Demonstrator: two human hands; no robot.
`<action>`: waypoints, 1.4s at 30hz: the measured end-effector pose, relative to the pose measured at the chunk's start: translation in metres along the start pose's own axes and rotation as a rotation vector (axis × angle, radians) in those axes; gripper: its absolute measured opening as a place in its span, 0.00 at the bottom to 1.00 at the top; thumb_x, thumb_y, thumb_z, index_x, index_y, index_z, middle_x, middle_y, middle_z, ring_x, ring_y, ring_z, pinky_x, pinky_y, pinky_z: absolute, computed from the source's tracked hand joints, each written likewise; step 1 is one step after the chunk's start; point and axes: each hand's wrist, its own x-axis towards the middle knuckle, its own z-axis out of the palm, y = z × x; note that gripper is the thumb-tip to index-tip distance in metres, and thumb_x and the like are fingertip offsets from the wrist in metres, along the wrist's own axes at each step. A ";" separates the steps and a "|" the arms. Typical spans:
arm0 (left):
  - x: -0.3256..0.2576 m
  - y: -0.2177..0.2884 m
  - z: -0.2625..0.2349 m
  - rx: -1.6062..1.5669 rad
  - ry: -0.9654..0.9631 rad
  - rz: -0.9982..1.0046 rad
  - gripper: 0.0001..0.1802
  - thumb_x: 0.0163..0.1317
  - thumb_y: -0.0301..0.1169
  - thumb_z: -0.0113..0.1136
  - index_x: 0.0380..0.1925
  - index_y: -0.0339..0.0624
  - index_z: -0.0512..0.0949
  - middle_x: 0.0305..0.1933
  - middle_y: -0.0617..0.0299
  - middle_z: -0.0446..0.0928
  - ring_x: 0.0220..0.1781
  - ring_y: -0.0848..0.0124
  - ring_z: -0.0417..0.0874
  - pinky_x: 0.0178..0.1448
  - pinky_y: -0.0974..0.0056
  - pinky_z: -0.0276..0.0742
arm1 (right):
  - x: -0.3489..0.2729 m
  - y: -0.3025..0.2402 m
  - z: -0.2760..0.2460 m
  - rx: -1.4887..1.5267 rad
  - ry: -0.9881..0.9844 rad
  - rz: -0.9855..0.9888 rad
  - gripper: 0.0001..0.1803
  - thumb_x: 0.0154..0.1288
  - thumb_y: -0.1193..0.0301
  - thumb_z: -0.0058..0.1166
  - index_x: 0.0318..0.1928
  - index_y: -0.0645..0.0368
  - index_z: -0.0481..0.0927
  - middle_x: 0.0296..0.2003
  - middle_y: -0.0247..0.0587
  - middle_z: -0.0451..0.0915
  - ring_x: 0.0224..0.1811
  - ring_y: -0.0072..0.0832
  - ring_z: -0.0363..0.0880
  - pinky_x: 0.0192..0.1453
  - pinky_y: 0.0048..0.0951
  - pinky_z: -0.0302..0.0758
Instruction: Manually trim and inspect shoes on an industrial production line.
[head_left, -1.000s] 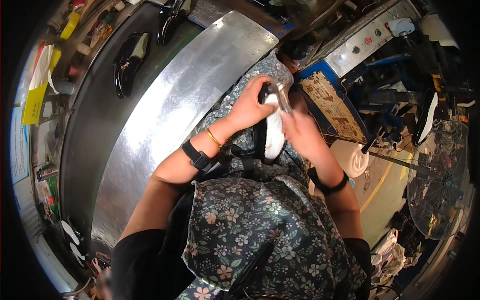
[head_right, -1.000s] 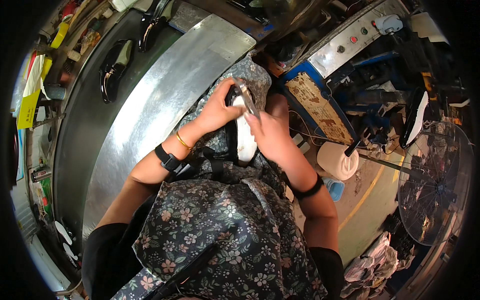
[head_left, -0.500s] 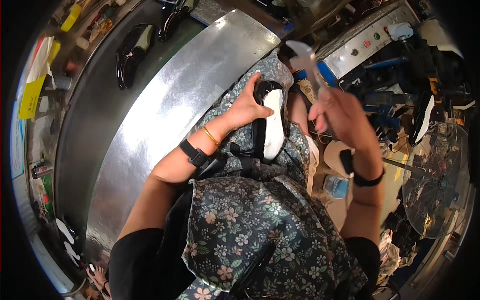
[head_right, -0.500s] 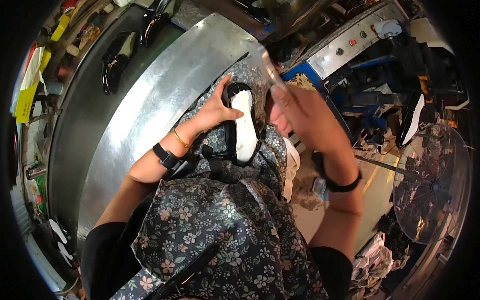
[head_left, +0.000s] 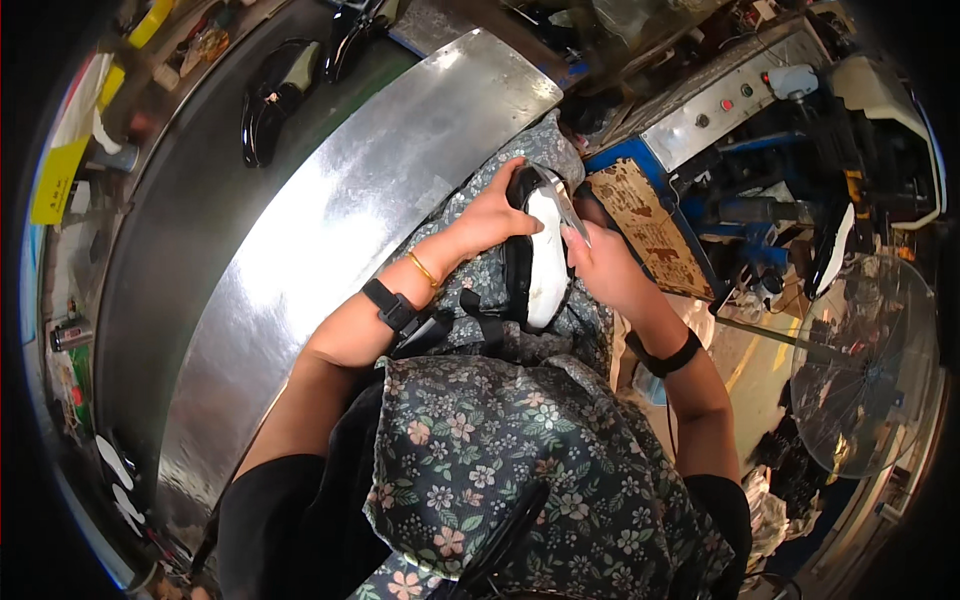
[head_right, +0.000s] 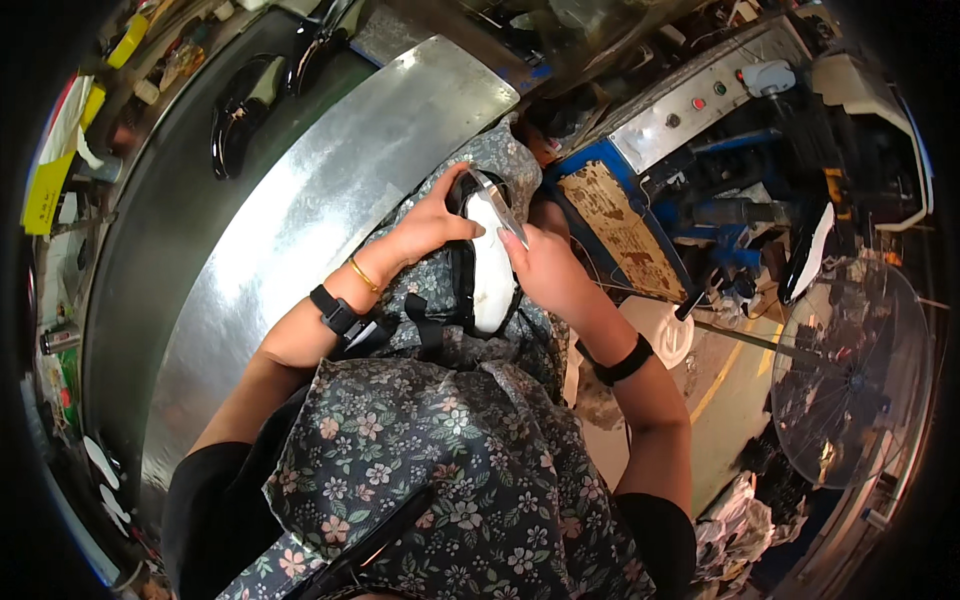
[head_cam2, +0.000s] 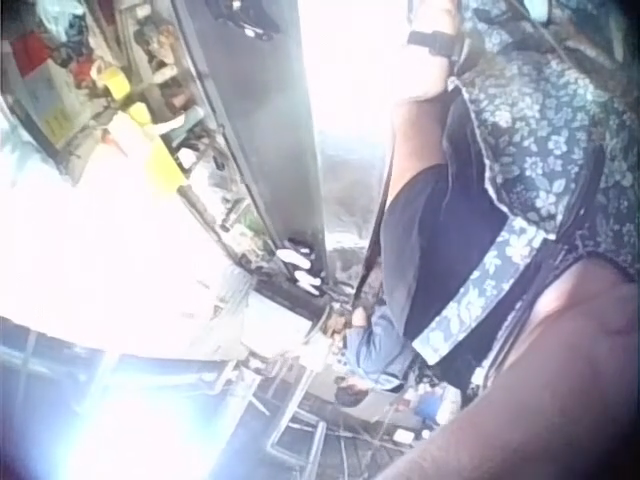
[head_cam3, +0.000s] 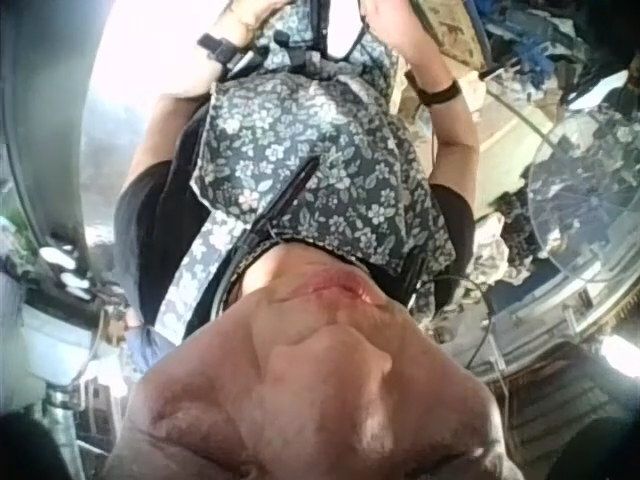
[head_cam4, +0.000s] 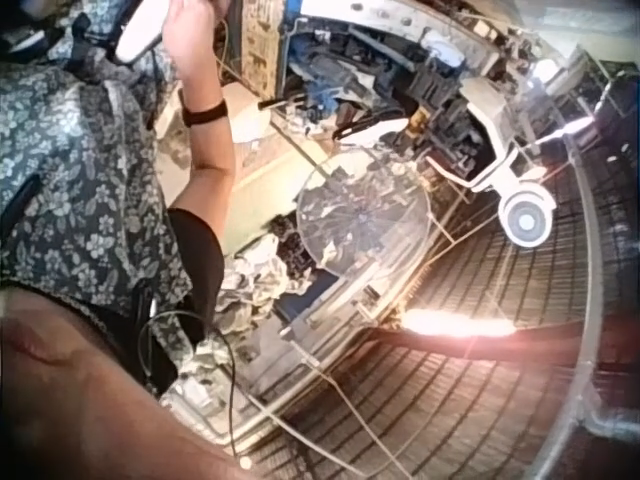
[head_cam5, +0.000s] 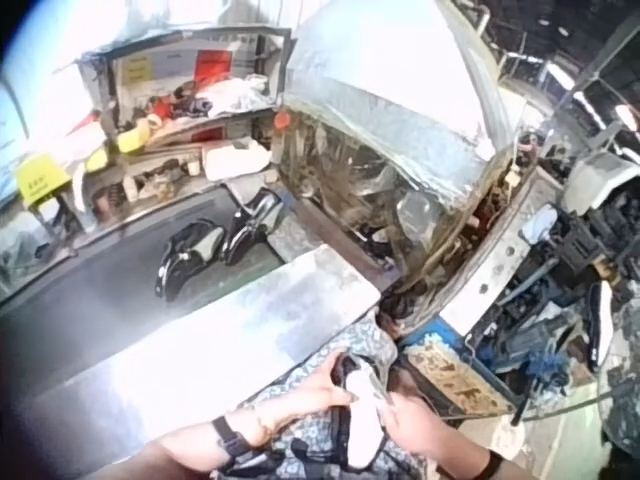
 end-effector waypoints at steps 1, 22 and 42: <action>-0.001 -0.003 -0.002 0.016 0.035 0.006 0.55 0.42 0.27 0.72 0.71 0.36 0.52 0.63 0.50 0.67 0.66 0.62 0.66 0.70 0.65 0.58 | -0.006 0.006 -0.005 0.004 0.005 -0.003 0.21 0.75 0.58 0.43 0.34 0.66 0.75 0.22 0.55 0.76 0.27 0.50 0.78 0.32 0.41 0.73; -0.051 0.013 -0.160 1.240 0.398 -0.063 0.59 0.45 0.46 0.74 0.73 0.41 0.50 0.75 0.32 0.44 0.75 0.35 0.47 0.76 0.44 0.47 | 0.041 0.046 -0.062 0.000 0.452 -0.299 0.20 0.58 0.67 0.59 0.51 0.59 0.79 0.58 0.54 0.73 0.59 0.48 0.73 0.62 0.41 0.71; -0.022 0.054 0.003 0.300 -0.059 0.295 0.24 0.62 0.27 0.63 0.58 0.32 0.73 0.64 0.49 0.72 0.67 0.62 0.71 0.71 0.60 0.63 | -0.098 0.086 -0.147 -0.466 1.377 0.038 0.37 0.41 0.69 0.71 0.58 0.51 0.76 0.66 0.59 0.63 0.59 0.55 0.70 0.61 0.46 0.70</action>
